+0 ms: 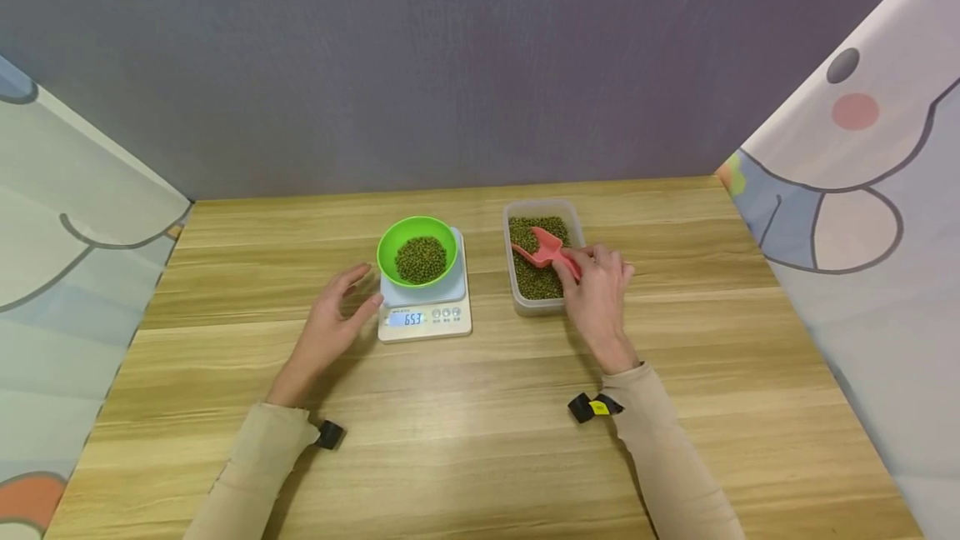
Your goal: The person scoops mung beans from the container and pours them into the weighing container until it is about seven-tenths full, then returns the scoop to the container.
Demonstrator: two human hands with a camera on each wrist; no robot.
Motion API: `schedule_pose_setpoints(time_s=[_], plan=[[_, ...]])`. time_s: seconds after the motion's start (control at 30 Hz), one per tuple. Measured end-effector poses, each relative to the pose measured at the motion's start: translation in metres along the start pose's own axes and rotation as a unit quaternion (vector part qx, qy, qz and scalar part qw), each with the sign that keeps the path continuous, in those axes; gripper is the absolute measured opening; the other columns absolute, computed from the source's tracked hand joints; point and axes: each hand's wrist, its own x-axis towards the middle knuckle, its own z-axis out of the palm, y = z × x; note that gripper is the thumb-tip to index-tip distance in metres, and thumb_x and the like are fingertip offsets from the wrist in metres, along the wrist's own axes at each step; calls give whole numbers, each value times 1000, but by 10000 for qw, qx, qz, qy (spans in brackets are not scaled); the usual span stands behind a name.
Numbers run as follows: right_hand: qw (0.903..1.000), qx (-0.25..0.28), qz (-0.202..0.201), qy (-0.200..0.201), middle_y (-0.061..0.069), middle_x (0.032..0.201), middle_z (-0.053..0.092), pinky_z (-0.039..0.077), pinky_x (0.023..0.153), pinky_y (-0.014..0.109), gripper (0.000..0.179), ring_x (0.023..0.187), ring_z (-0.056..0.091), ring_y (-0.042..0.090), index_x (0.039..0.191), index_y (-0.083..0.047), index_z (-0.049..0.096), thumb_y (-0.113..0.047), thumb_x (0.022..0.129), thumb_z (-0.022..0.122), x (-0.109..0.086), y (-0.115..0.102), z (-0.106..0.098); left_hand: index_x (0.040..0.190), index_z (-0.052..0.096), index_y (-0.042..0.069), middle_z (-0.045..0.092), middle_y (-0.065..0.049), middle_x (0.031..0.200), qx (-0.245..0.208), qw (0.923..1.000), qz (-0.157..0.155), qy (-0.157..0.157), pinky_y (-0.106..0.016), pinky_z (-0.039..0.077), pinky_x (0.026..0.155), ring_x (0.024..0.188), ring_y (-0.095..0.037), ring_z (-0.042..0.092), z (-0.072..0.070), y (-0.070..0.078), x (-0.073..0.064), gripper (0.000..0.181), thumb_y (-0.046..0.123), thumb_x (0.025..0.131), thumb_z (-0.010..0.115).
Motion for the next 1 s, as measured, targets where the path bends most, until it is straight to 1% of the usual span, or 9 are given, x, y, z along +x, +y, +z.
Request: schedule_pose_setpoints(time_s=[0.27, 0.77, 1.0], plan=[[9999, 83, 18, 78, 24, 95, 64, 25, 81, 53, 22, 91, 50, 40, 105, 8, 76, -3, 87, 81, -1, 1, -2, 152, 45, 1, 40, -21, 160, -18, 10000, -7, 10, -61, 31, 122, 147, -41, 39, -1, 1, 1, 62, 29, 101, 67], [9997, 13, -48, 248, 24, 94, 64, 25, 80, 51, 24, 87, 49, 41, 105, 8, 76, -5, 86, 82, -2, 3, -4, 152, 44, 0, 40, -22, 160, -6, 10000, 4, 22, -61, 31, 122, 147, -42, 38, 0, -1, 0, 62, 28, 101, 67], [9995, 22, -37, 317, 23, 92, 63, 25, 79, 52, 23, 87, 49, 40, 104, 8, 76, -3, 85, 83, -2, 5, -3, 152, 44, -1, 41, -22, 159, -33, 10000, 20, 29, -61, 32, 121, 146, -42, 39, -2, 0, 0, 62, 27, 101, 67]])
